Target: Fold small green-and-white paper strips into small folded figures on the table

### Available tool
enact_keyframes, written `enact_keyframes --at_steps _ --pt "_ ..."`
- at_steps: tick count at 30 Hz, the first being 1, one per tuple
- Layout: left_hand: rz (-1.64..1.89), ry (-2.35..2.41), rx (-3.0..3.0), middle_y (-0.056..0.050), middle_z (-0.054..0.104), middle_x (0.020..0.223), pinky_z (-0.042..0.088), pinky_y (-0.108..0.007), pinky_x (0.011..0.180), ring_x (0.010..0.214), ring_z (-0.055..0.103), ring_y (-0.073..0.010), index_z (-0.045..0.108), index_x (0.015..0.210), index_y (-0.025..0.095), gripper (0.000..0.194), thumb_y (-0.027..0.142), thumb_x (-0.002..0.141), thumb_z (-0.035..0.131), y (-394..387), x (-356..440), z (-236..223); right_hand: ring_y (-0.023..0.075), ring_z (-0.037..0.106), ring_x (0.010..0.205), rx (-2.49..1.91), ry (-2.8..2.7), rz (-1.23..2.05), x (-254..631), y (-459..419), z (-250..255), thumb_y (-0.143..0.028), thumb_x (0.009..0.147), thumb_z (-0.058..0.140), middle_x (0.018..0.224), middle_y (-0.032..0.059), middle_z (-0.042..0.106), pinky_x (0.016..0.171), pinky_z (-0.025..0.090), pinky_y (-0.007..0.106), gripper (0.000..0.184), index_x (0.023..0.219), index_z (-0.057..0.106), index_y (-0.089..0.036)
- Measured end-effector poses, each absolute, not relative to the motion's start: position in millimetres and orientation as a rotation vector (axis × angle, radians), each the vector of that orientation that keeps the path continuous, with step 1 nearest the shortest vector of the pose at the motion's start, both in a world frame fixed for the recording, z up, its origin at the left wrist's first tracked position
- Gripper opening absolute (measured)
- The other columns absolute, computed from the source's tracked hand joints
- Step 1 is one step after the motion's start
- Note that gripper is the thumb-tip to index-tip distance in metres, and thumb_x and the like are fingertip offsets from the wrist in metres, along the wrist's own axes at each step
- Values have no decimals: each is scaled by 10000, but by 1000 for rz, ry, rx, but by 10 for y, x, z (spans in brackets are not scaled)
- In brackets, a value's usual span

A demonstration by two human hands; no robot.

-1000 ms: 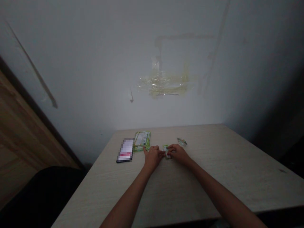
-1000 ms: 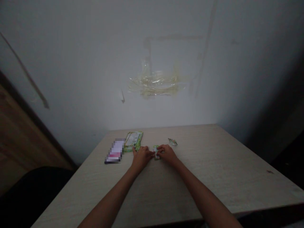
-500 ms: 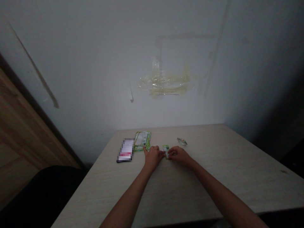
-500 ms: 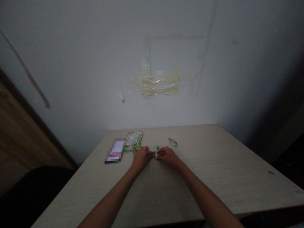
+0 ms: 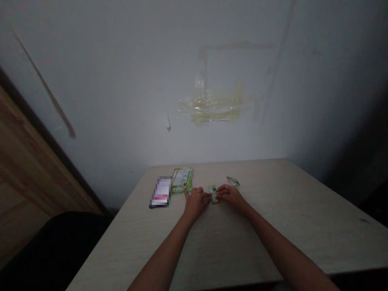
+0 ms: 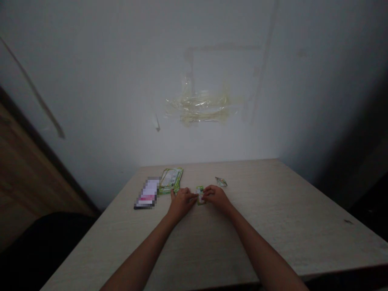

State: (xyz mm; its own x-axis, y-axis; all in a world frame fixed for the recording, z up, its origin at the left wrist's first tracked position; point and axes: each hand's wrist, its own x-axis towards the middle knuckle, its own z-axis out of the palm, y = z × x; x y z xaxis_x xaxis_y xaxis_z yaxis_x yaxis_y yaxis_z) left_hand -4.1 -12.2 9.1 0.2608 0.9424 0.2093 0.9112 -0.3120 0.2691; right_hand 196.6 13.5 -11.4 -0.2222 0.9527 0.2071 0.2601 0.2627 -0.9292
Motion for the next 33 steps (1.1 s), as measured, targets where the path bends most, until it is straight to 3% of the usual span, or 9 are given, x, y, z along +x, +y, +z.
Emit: enact_keyframes --at_steps 6,12,20,27,33 --pt "526 1771 2388 -25 599 1085 68 -682 1078 1138 492 -246 682 1087 399 264 465 866 553 -155 -36 119 219 715 765 -1116 -1733 1106 1948 94 -92 -299 638 726 753 33 738 798 539 367 273 861 629 -175" --pt "591 1775 2394 -17 602 1078 40 -691 1084 1123 502 -238 683 1082 396 258 455 860 566 -187 -17 95 216 714 782 -1164 -1757 993 1922 68 -71 -261 652 707 754 19 741 822 523 364 239 859 607 -194" --pt "566 1799 2363 3 610 1272 34 -740 1057 1233 437 -282 680 1067 413 247 466 848 580 -164 -11 58 221 701 839 -1234 -1779 824 1868 121 -72 -228 693 657 792 29 741 804 514 349 138 822 619 -196" --pt "605 1767 2311 25 633 1279 3 -757 1041 1270 416 -293 673 1070 436 256 476 827 603 -111 -44 7 210 678 872 -1305 -1796 621 1810 217 -118 -240 729 662 840 38 733 832 490 342 123 840 630 -197" --pt "634 1763 2298 28 645 1263 -19 -745 1047 1271 420 -295 685 1048 443 236 460 826 608 -113 -38 5 212 672 891 -1291 -1770 633 1831 239 -159 -261 734 666 855 34 729 865 485 357 134 849 639 -197"
